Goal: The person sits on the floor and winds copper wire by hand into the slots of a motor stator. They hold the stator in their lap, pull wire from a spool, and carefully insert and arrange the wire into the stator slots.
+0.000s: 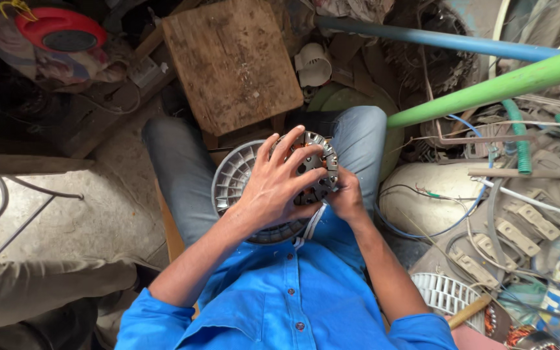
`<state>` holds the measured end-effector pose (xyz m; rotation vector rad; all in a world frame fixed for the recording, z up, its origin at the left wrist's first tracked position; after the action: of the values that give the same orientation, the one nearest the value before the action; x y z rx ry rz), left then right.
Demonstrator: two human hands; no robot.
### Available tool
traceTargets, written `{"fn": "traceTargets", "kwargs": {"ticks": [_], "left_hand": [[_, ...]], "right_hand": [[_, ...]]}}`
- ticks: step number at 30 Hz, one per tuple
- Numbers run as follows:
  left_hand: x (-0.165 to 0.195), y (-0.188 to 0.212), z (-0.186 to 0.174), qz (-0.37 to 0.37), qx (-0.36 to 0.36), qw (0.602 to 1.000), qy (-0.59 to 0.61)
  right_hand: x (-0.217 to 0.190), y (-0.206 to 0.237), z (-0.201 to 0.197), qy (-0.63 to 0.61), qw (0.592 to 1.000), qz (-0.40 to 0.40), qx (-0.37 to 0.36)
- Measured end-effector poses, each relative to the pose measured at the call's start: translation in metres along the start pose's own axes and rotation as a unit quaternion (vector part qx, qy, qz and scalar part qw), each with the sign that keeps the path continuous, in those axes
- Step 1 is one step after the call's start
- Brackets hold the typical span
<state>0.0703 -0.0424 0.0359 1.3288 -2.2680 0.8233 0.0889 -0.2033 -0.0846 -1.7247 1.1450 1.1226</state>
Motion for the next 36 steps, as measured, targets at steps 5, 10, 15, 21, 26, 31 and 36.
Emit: {"fn": "traceTargets", "kwargs": {"ticks": [5, 10, 15, 21, 26, 31, 36], "left_hand": [[-0.001, -0.001, 0.001, -0.002, -0.003, 1.0, 0.002], [0.001, 0.0, 0.0, -0.003, 0.006, 1.0, 0.001], [0.001, 0.0, 0.001, -0.012, 0.005, 1.0, 0.006], [0.0, 0.0, -0.001, -0.009, 0.004, 1.0, 0.005], [-0.001, -0.001, -0.002, -0.013, 0.008, 1.0, 0.009], [0.002, 0.001, 0.001, -0.009, 0.006, 1.0, 0.002], [-0.001, 0.002, 0.004, -0.013, 0.002, 1.0, -0.004]], "right_hand": [[-0.035, 0.012, -0.023, 0.034, 0.994, -0.091, -0.055], [-0.052, 0.011, -0.035, 0.03, 0.992, -0.112, -0.046], [-0.07, 0.007, -0.038, 0.044, 0.987, -0.154, -0.023], [-0.09, 0.004, -0.038, 0.129, 0.972, -0.195, -0.011], [-0.119, 0.009, -0.031, 0.257, 0.918, -0.302, -0.025], [-0.135, 0.011, -0.024, 0.284, 0.892, -0.351, -0.013], [-0.138, 0.0, -0.015, 0.306, 0.88, -0.364, -0.021]]}}
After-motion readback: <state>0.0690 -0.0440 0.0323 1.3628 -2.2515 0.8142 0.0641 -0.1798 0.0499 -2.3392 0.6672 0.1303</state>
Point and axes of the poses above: each hand's wrist, its own y-axis away from the middle knuckle, its own z-axis out of the palm, x = y × z, the point moved 9 cm from there along -y, towards the middle knuckle, and after that the axes turned 9 degrees about -z, right-handed, at the moved point
